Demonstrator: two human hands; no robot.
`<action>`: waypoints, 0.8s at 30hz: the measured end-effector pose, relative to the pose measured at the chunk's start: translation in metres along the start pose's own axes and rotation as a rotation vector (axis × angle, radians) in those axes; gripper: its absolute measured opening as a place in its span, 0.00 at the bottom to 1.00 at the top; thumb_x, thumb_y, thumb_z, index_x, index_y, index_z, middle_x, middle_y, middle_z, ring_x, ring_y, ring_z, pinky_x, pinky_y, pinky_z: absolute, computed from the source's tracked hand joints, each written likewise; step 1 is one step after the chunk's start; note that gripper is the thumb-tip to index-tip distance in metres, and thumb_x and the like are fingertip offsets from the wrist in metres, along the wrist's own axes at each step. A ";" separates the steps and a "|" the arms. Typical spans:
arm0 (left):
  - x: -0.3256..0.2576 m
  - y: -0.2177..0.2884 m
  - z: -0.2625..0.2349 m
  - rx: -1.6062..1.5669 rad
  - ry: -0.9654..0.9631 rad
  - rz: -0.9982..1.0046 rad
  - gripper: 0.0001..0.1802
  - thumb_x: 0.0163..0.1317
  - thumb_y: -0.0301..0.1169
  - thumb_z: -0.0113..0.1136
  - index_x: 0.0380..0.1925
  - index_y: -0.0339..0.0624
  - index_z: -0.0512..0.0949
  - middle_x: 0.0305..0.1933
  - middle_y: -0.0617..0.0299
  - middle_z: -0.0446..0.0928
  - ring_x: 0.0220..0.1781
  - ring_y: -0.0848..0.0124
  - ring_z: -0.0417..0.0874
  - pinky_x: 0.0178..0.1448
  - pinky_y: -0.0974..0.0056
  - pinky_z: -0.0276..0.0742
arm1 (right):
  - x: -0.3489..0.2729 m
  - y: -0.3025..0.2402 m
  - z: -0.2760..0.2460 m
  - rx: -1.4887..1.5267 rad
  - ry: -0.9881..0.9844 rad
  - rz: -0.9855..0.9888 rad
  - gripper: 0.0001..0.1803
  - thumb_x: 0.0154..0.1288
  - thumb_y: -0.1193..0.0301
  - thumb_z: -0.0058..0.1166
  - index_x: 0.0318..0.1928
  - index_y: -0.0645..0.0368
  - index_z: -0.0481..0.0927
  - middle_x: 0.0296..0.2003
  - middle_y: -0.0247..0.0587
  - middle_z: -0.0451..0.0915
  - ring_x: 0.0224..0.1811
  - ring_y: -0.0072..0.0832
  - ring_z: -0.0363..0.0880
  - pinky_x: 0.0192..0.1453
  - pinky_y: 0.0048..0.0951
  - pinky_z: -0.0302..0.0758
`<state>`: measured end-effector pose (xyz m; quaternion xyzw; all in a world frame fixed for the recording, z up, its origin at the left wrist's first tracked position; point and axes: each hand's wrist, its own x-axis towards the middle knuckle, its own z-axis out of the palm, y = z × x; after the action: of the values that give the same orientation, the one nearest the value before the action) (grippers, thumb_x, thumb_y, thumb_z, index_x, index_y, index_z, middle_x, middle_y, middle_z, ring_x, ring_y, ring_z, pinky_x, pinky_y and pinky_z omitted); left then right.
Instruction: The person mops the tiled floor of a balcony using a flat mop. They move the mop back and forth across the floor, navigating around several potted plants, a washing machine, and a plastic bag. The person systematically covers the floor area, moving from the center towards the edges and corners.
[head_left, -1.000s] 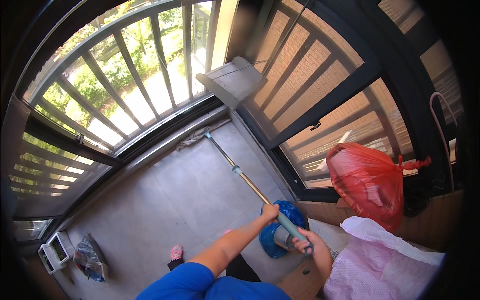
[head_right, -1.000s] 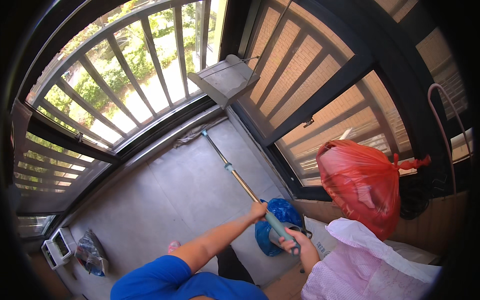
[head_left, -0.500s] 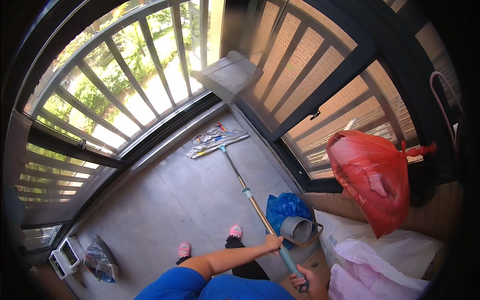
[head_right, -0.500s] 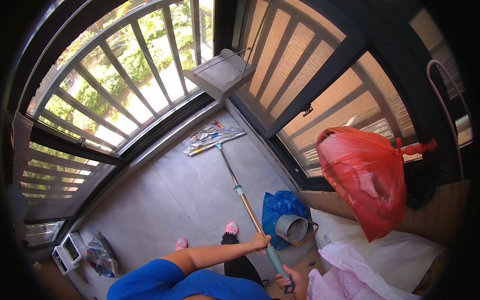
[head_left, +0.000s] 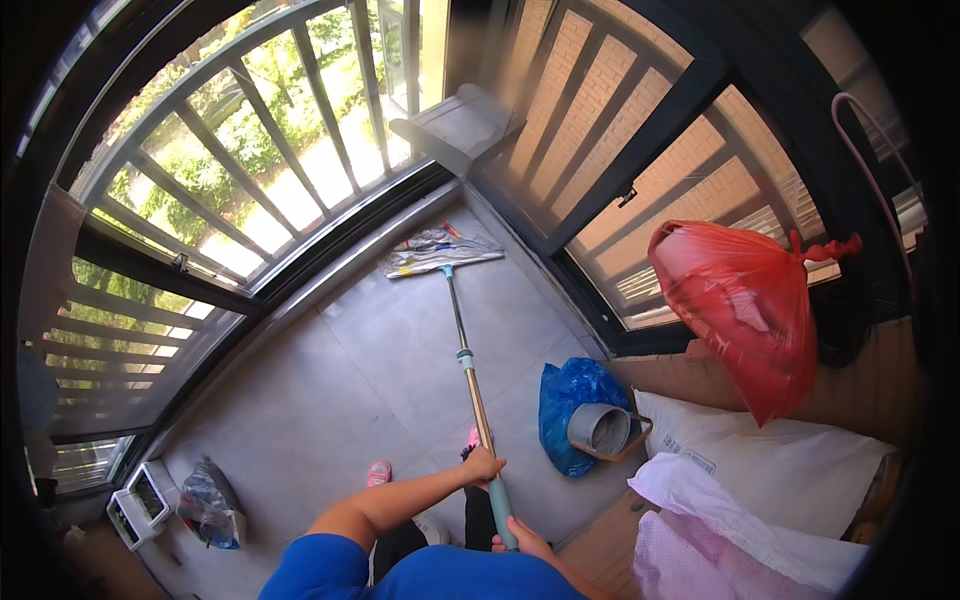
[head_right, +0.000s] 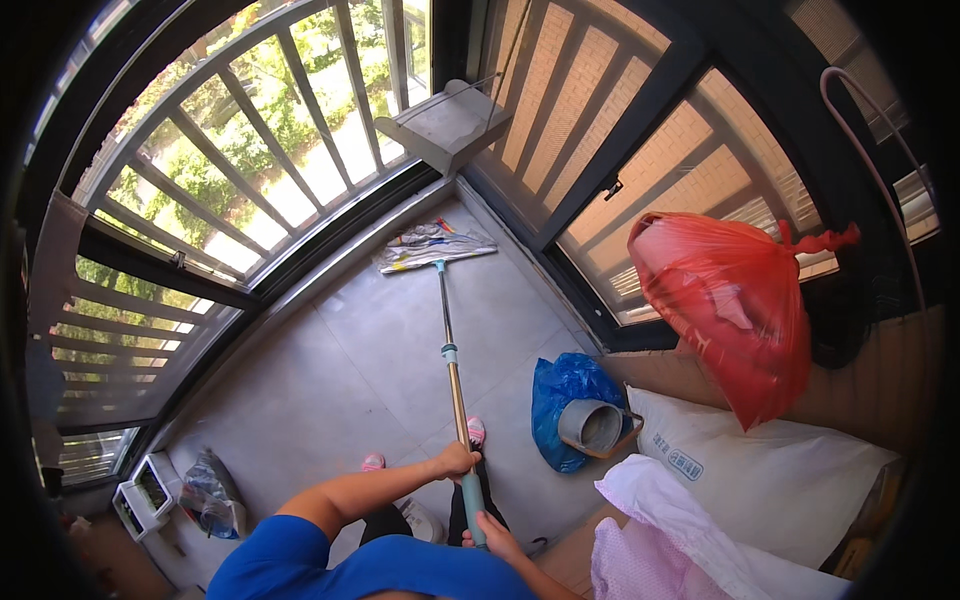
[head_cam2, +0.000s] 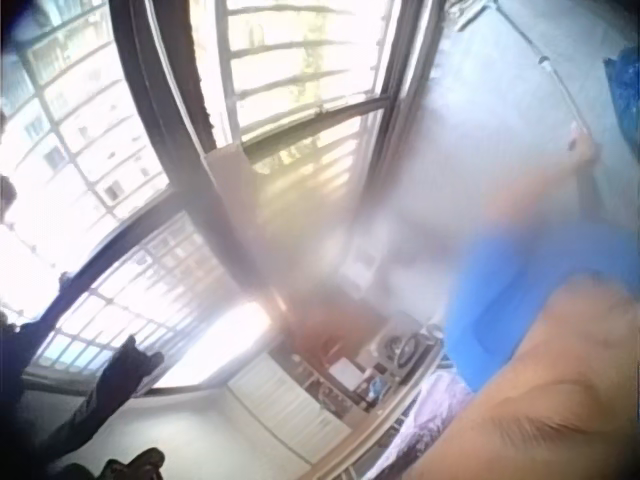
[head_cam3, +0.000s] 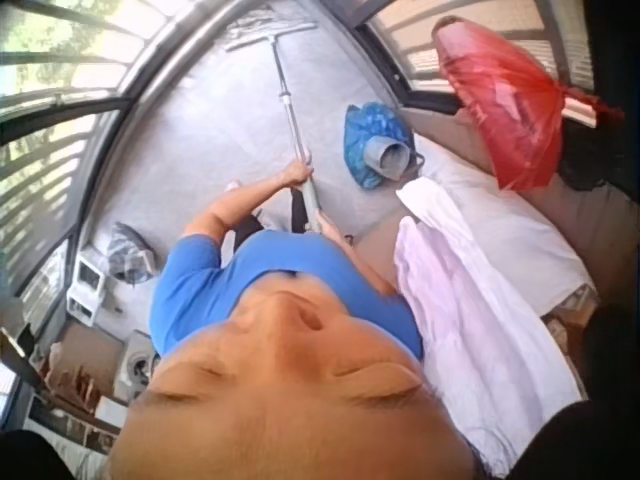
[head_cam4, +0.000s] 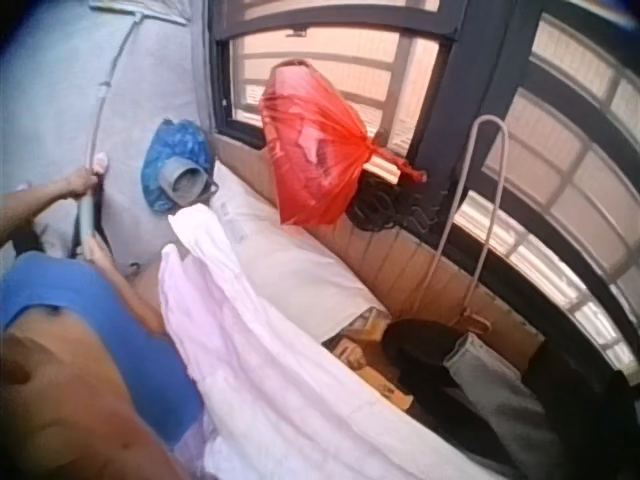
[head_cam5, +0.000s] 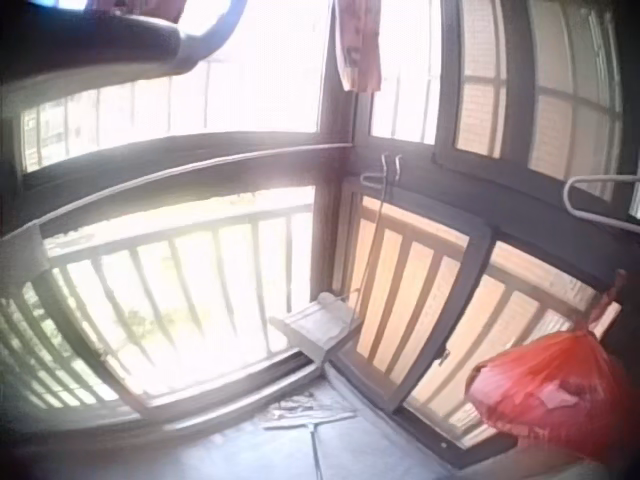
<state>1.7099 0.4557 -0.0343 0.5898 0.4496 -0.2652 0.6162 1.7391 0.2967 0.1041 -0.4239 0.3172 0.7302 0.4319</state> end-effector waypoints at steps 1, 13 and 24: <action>-0.009 0.002 0.001 -0.084 -0.060 -0.044 0.22 0.49 0.40 0.52 0.24 0.23 0.71 0.24 0.45 0.74 0.22 0.59 0.78 0.19 0.61 0.76 | 0.000 0.011 -0.012 0.127 -0.092 0.038 0.15 0.62 0.59 0.36 0.45 0.51 0.58 0.24 0.39 0.65 0.22 0.23 0.64 0.24 0.21 0.66; -0.097 -0.059 -0.051 -0.052 -0.185 -0.096 0.17 0.50 0.36 0.50 0.21 0.26 0.70 0.21 0.50 0.73 0.19 0.57 0.77 0.18 0.57 0.76 | 0.030 0.146 0.076 0.569 -0.310 -0.012 0.18 0.60 0.54 0.37 0.36 0.57 0.59 0.22 0.38 0.65 0.28 0.27 0.65 0.32 0.25 0.66; -0.250 -0.204 -0.159 -1.419 -0.392 -0.190 0.14 0.53 0.26 0.49 0.38 0.48 0.59 0.22 0.61 0.65 0.17 0.74 0.66 0.21 0.70 0.69 | 0.172 0.057 0.161 -0.557 0.171 -0.155 0.23 0.55 0.56 0.47 0.44 0.62 0.64 0.32 0.43 0.71 0.36 0.32 0.73 0.39 0.40 0.72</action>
<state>1.3828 0.5244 0.0989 -0.0500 0.4436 -0.0636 0.8925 1.5858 0.4680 0.0267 -0.6088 0.1068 0.7157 0.3252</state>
